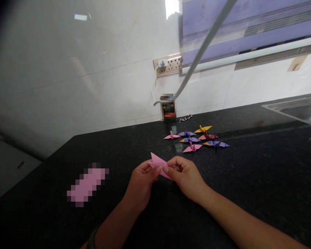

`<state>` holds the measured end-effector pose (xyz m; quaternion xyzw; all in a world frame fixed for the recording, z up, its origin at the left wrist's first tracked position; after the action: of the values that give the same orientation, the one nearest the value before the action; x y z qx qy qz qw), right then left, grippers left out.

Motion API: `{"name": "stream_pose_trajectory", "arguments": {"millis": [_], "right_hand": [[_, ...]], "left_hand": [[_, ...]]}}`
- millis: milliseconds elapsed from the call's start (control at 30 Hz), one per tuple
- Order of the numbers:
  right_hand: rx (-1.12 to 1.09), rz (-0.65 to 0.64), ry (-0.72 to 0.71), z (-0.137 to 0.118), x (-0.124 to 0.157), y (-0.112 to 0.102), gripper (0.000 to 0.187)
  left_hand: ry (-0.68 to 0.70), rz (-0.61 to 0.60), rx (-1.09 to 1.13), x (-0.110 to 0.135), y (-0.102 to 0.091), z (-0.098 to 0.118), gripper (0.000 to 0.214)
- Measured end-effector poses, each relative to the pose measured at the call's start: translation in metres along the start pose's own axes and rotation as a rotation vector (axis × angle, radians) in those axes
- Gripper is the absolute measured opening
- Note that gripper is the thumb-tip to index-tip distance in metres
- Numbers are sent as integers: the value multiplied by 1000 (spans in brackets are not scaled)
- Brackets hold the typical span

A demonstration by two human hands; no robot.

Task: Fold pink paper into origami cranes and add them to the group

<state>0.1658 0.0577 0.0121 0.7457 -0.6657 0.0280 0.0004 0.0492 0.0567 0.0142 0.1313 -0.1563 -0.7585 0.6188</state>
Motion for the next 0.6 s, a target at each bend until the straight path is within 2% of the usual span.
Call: {"name": "stream_pose_trajectory", "arguments": {"millis": [100,200,367,467,600], "right_hand": [[20,-32,-20,-3,0,-1,20],[79,-83,-63,-6,0,1,20],[324,-144,-223,-13,4,9,24],[343,-174,-194,-10,4,9,27],[240,-288,-57,-1,3,10,33]], "left_hand": [[27,8,-79,0,-3,3,11],[31,48,-134,-1,-8,3,12],[55,78,-145,0,-9,3,15],[61,60,-196,0,-6,5,17],[52,9,-247,0,-4,9,20]]}}
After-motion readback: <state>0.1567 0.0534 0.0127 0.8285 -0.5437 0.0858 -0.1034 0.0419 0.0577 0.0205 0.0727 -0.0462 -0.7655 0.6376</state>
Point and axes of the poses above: each hand's wrist, its own x-axis away from the middle knuckle, its own y-axis out of the palm, z = x × y, the point moved 5 cm from there along -x, towards the middle knuckle, and after that the axes turned 4 degrees about y, right-handed, at the moved point
